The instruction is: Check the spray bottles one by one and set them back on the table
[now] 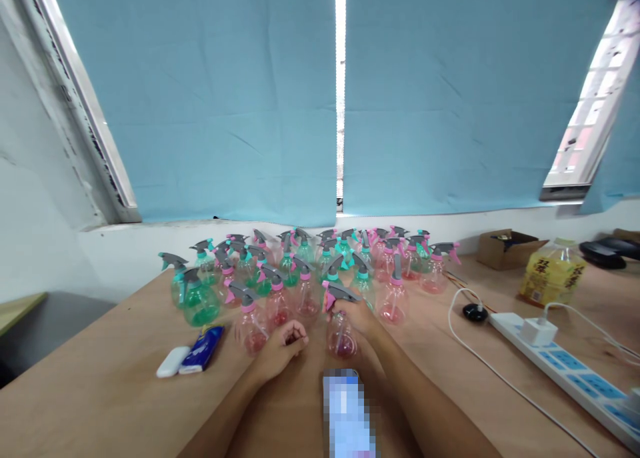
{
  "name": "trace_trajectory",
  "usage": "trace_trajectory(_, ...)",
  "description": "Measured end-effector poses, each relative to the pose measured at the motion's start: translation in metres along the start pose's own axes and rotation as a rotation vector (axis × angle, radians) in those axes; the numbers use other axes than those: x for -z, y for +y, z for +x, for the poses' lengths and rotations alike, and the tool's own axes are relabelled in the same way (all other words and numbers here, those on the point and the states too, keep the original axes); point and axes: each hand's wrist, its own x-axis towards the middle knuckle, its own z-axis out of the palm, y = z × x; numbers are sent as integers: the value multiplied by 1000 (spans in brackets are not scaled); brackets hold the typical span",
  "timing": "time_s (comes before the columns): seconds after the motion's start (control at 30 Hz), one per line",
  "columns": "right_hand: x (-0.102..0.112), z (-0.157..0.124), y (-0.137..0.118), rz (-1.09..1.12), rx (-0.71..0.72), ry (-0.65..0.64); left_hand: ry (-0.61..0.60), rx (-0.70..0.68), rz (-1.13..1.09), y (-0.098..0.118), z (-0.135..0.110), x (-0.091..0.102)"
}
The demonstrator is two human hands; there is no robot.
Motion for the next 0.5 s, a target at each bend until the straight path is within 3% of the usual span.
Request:
trace_trajectory(0.27,-2,-4,-7,-121,-16,34,11,-3,-7,-1,0,0)
trace_trajectory(0.5,-3,-2,-9,-96,2,12,1,10,11,-4,0,1)
